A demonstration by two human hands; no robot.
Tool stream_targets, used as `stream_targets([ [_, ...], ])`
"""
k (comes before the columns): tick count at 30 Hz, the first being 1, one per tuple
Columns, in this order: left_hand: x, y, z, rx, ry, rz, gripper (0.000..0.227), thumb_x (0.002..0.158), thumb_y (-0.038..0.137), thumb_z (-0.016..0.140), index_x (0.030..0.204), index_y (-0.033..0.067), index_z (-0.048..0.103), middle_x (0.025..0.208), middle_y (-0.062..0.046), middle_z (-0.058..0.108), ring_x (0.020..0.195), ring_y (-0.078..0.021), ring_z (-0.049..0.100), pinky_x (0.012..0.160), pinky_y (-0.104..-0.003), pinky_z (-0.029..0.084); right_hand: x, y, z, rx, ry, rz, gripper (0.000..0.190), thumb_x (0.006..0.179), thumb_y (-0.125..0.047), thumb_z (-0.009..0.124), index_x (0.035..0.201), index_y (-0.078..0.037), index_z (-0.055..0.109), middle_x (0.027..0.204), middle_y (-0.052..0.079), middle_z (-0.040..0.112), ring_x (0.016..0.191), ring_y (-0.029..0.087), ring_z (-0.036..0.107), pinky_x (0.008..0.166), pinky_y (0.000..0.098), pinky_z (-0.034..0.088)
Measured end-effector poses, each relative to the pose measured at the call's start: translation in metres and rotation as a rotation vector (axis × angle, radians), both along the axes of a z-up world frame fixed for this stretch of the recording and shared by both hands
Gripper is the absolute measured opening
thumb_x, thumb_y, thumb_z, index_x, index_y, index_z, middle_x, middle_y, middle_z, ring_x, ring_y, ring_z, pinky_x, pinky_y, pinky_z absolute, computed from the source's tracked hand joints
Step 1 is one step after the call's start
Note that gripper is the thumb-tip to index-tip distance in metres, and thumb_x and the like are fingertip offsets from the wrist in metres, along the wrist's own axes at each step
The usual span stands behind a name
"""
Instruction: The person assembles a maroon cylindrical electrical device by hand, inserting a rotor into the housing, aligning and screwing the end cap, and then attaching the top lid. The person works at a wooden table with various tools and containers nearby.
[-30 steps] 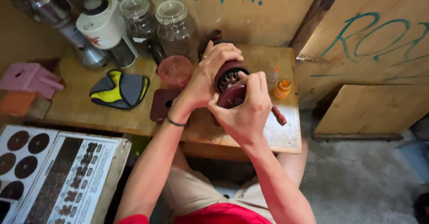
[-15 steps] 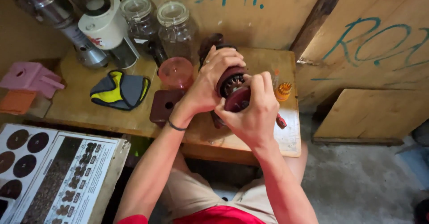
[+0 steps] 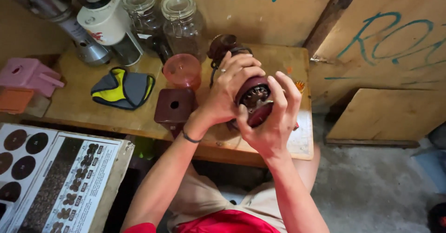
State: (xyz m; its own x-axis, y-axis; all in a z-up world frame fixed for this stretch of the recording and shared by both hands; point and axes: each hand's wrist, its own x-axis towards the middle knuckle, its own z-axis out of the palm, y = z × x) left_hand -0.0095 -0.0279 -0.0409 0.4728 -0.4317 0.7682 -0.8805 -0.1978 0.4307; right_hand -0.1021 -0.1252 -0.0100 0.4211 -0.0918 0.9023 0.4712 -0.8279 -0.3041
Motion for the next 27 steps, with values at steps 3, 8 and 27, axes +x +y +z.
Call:
stream_targets([
  [3,-0.009,-0.004,0.002,0.016,-0.020,0.034,0.055,0.065,0.057,0.051,0.106,0.0186,0.051,0.109,-0.003,0.046,0.112,-0.0252,0.041,0.101,-0.044,0.017,0.002,-0.006,-0.010,0.068,-0.025,0.046,0.052,0.073,-0.027,0.059,0.114,-0.001,0.041,0.113,0.018,0.041,0.104,0.034,0.046,0.085,0.0399,0.042],
  [8,-0.014,-0.009,-0.005,0.041,-0.028,0.051,0.051,0.069,0.054,0.047,0.106,0.0204,0.051,0.111,-0.003,0.045,0.113,-0.0252,0.039,0.102,-0.044,0.016,0.003,-0.007,-0.019,0.110,-0.067,0.038,0.053,0.073,-0.032,0.057,0.110,0.003,0.043,0.108,0.018,0.045,0.100,0.034,0.049,0.086,0.0420,0.041],
  [27,-0.018,-0.013,-0.016,0.095,-0.152,0.136,0.059,0.054,0.020,0.075,0.108,0.0188,0.052,0.115,-0.004,0.045,0.114,-0.0258,0.038,0.102,-0.043,0.015,0.011,-0.004,-0.050,0.383,-0.108,0.022,0.055,0.071,-0.029,0.056,0.108,0.009,0.039,0.097,0.020,0.044,0.088,0.030,0.054,0.076,0.0363,0.048],
])
